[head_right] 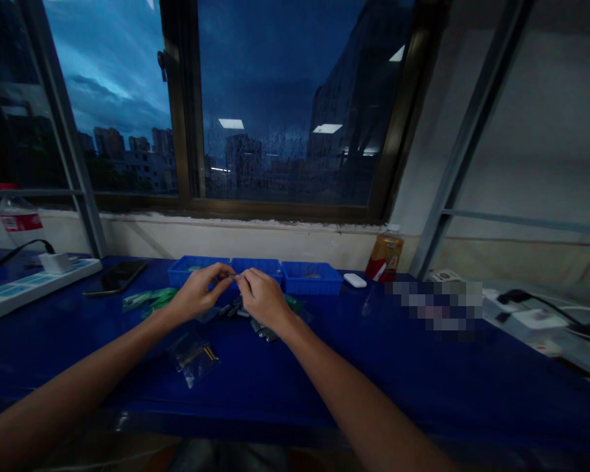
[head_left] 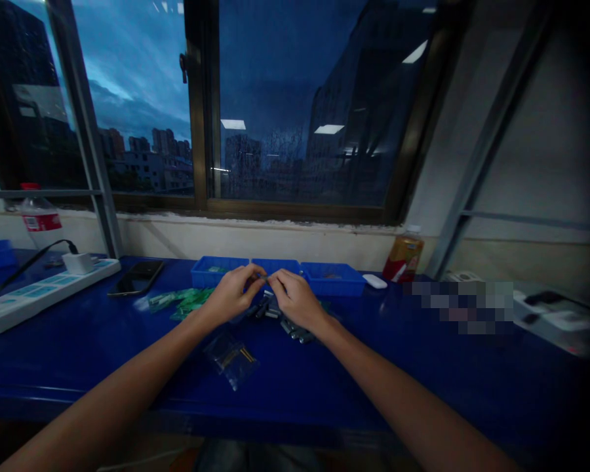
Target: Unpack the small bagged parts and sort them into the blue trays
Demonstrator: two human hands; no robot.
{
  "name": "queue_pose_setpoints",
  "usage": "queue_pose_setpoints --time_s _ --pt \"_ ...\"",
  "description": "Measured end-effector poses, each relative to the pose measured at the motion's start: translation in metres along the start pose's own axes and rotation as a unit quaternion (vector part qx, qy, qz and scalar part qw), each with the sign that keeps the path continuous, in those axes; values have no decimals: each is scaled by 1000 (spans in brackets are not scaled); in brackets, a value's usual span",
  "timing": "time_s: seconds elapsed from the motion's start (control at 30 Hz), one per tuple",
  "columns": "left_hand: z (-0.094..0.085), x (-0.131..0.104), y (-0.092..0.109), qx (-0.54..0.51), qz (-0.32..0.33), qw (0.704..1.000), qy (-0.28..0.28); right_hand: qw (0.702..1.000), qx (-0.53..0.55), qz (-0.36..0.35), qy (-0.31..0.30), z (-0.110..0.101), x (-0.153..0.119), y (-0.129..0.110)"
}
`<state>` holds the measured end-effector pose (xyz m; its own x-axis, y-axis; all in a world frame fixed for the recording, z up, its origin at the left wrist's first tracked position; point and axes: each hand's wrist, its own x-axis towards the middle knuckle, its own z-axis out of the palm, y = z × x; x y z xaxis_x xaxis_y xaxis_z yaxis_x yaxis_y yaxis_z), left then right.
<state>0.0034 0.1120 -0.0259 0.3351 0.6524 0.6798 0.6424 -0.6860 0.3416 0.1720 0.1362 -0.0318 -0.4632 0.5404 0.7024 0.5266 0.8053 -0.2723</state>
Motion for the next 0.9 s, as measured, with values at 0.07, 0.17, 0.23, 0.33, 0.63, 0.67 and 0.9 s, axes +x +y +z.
queue_pose_setpoints --time_s 0.07,0.17,0.23,0.33,0.63,0.67,0.9 --pt "2 3 -4 7 1 1000 -5 1000 -1 12 2 1 0 1" --pt "4 12 -9 17 -14 1000 -9 1000 -19 20 6 1 3 5" --pt "5 19 -11 31 -28 999 -14 999 -44 8 7 1 9 9" --pt "7 26 -14 38 -31 999 -6 997 -73 -9 10 0 16 15" --pt "17 9 -13 9 30 1000 5 999 -46 11 -2 0 1 13" --pt "16 8 -12 14 29 999 2 999 -38 12 -1 1 0 12" --pt "16 8 -15 77 9 997 -7 1000 1 11 18 3 0 9"
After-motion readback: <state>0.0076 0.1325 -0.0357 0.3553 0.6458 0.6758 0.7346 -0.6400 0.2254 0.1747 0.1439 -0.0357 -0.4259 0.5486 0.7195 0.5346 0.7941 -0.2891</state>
